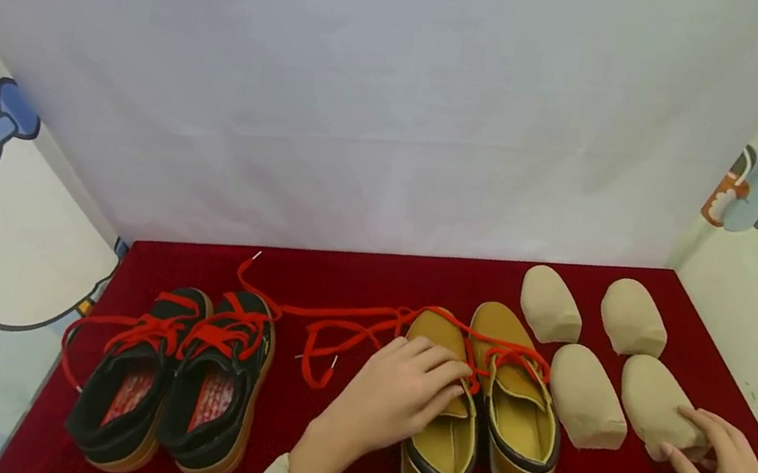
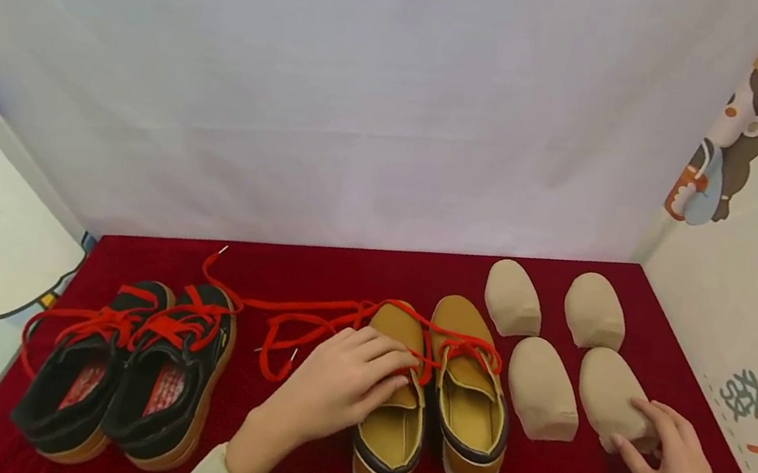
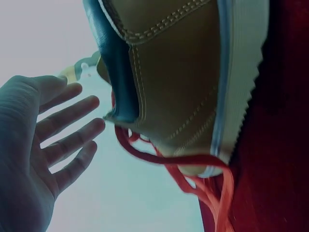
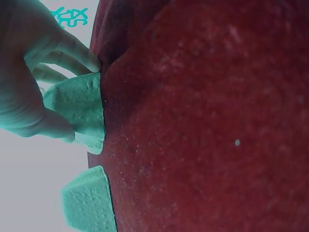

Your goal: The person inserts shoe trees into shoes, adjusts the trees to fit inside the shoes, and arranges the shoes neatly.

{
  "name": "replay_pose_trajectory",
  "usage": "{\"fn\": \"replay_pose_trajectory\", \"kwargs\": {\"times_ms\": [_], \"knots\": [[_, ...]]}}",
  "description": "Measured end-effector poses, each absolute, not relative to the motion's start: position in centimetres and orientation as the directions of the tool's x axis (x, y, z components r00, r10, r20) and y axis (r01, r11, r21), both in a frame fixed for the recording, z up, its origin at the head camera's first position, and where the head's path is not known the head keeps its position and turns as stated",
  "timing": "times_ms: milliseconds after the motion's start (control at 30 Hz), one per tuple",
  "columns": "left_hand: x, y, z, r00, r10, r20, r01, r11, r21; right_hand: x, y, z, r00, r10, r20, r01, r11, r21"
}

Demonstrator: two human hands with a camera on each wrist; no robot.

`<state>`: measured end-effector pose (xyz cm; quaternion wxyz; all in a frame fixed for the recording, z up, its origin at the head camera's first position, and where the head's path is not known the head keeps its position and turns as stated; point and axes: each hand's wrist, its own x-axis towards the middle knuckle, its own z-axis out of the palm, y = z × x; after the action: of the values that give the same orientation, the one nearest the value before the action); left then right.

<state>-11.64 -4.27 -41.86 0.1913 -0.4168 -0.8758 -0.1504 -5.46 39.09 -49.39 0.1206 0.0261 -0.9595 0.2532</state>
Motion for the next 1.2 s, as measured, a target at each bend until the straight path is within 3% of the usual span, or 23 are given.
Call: {"fn": "replay_pose_trajectory", "kwargs": {"times_ms": [500,767,1033,1200], "knots": [[-12.3,1.9,-41.7,-0.508,0.807,0.301,0.815,0.564,-0.135,-4.3,39.2,-49.2,-0.955,0.049,0.292,-0.1,0.876,-0.473],[-12.3,3.5,-41.6,-0.555,0.798,0.234,0.78,0.597,-0.186,-4.1,38.4,-48.3,-0.935,0.078,0.346,-0.09,0.892,-0.443],[-13.1,5.2,-42.4,-0.614,0.766,0.191,0.736,0.643,-0.211,-3.2,36.7,-46.8,-0.875,0.132,0.466,-0.138,0.854,-0.501],[-13.6,5.7,-42.9,-0.638,0.744,0.197,0.725,0.667,-0.171,-2.5,35.7,-45.3,-0.874,0.153,0.462,-0.131,0.84,-0.526]]}}
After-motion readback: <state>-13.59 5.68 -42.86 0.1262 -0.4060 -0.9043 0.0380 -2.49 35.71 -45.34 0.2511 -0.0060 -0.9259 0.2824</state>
